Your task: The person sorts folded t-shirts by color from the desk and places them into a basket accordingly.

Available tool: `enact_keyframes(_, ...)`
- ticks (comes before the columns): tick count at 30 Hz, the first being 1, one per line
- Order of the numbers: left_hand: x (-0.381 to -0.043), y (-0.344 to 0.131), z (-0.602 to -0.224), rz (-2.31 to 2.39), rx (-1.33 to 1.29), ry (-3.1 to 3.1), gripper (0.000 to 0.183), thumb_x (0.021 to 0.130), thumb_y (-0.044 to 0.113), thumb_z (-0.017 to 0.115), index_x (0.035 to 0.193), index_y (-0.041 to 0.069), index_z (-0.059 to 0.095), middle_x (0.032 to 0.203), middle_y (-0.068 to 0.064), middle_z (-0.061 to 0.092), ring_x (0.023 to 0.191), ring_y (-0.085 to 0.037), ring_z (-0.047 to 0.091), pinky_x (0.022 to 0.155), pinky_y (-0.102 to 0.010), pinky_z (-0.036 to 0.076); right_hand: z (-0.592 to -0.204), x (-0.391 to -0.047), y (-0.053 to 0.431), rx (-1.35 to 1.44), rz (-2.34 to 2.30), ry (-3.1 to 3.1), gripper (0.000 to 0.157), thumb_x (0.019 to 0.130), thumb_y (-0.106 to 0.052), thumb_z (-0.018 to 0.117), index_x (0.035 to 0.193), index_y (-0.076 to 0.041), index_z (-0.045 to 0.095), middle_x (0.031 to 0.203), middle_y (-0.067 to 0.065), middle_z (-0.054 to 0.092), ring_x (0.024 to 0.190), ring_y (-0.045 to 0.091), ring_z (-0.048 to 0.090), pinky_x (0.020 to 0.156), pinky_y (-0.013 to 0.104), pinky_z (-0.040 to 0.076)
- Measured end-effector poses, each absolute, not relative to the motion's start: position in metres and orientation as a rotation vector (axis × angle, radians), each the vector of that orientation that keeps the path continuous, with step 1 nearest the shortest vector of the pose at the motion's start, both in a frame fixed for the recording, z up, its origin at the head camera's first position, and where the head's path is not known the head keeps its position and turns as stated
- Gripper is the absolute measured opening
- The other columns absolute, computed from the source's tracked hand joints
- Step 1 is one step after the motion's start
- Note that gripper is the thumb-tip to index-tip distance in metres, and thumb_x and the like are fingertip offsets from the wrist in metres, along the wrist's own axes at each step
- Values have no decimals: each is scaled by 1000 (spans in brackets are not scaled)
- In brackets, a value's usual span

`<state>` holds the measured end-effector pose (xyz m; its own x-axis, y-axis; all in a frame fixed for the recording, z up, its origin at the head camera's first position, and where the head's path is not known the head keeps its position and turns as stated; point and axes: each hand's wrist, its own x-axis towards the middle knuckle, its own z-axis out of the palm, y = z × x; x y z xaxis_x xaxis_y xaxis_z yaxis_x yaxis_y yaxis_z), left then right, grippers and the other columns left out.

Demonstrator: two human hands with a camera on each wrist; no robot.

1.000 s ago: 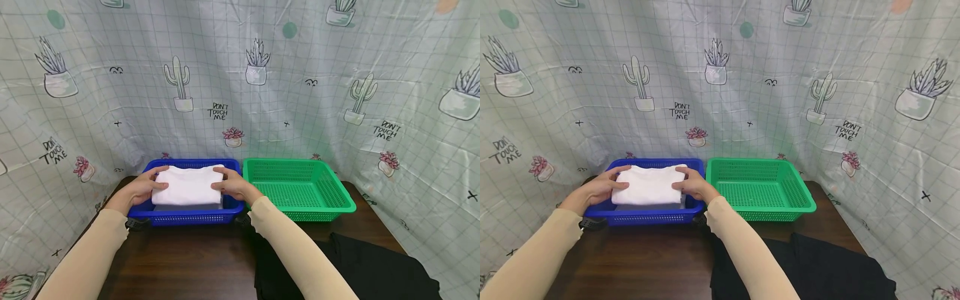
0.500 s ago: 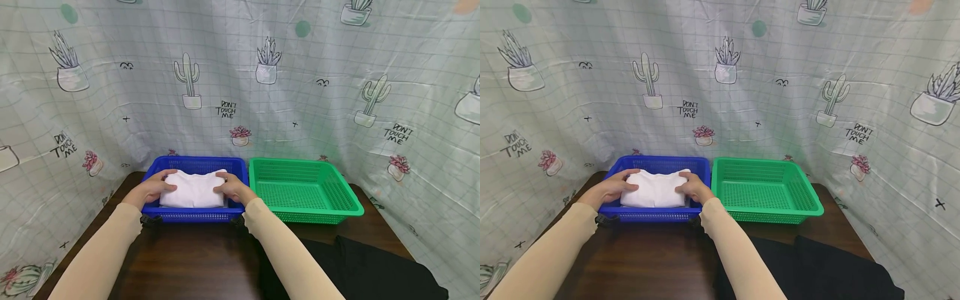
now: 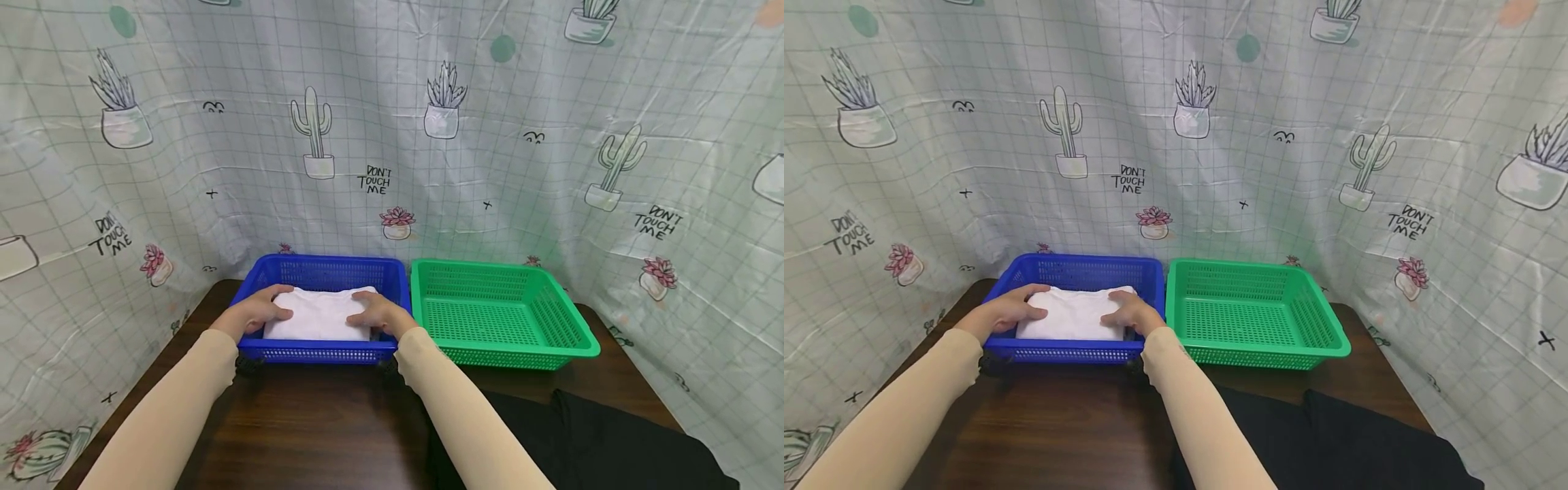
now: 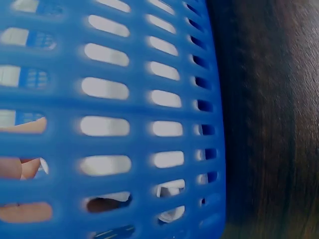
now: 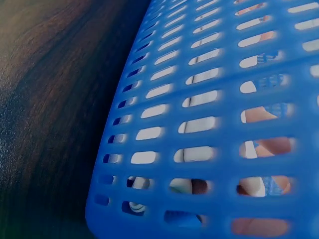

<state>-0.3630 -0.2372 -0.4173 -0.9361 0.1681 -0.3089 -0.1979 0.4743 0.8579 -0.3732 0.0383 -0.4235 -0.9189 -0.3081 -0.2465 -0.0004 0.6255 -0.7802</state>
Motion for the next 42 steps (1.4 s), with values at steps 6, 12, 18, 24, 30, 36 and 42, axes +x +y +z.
enact_keyframes(6,-362,-237,-418,1359,-4,2419,70,96,7,61,155,10,23,159,-26,5,146,-45,6,115,-59,11,-423,-373,37,-268,-1101,2487,68,87,-25,75,148,-21,44,157,11,29,134,30,35,110,48,33)
enact_keyframes(12,-361,-236,-421,1287,68,2448,72,96,6,60,156,8,20,159,-27,3,145,-46,2,114,-60,11,-425,-375,35,-255,-1030,2511,69,87,-26,74,149,-20,43,158,12,29,138,30,33,112,49,31)
enact_keyframes(18,-361,-229,-417,1177,133,2509,69,97,8,59,155,5,21,158,-28,7,145,-48,4,114,-62,10,-425,-374,40,-290,-1007,2558,70,88,-27,74,149,-17,42,157,12,32,142,31,30,114,49,26)
enact_keyframes(24,-355,-225,-406,924,194,2631,67,96,17,62,152,2,28,155,-30,20,142,-50,16,110,-65,20,-409,-362,50,-347,-1132,2466,72,90,-30,71,151,-13,37,157,12,30,142,31,31,112,49,30)
enact_keyframes(30,-341,-213,-366,642,233,2826,66,96,26,61,149,-1,32,150,-33,29,135,-53,29,102,-63,35,-358,-340,76,-525,-1060,2475,70,94,-34,66,153,-18,34,158,10,28,141,31,35,108,49,38)
enact_keyframes(36,-315,-186,-336,698,421,2969,61,96,30,62,147,5,40,133,-29,51,122,-46,49,91,-57,46,-323,-304,133,-609,-1130,2434,64,93,-38,67,149,-36,36,153,3,35,130,25,49,101,46,45)
enact_keyframes(42,-276,-146,-321,994,631,2889,56,96,32,64,146,19,44,125,-15,59,108,-31,61,81,-44,53,-309,-260,195,-659,-1221,2413,61,92,-39,67,146,-42,37,149,-5,39,129,22,50,100,47,45)
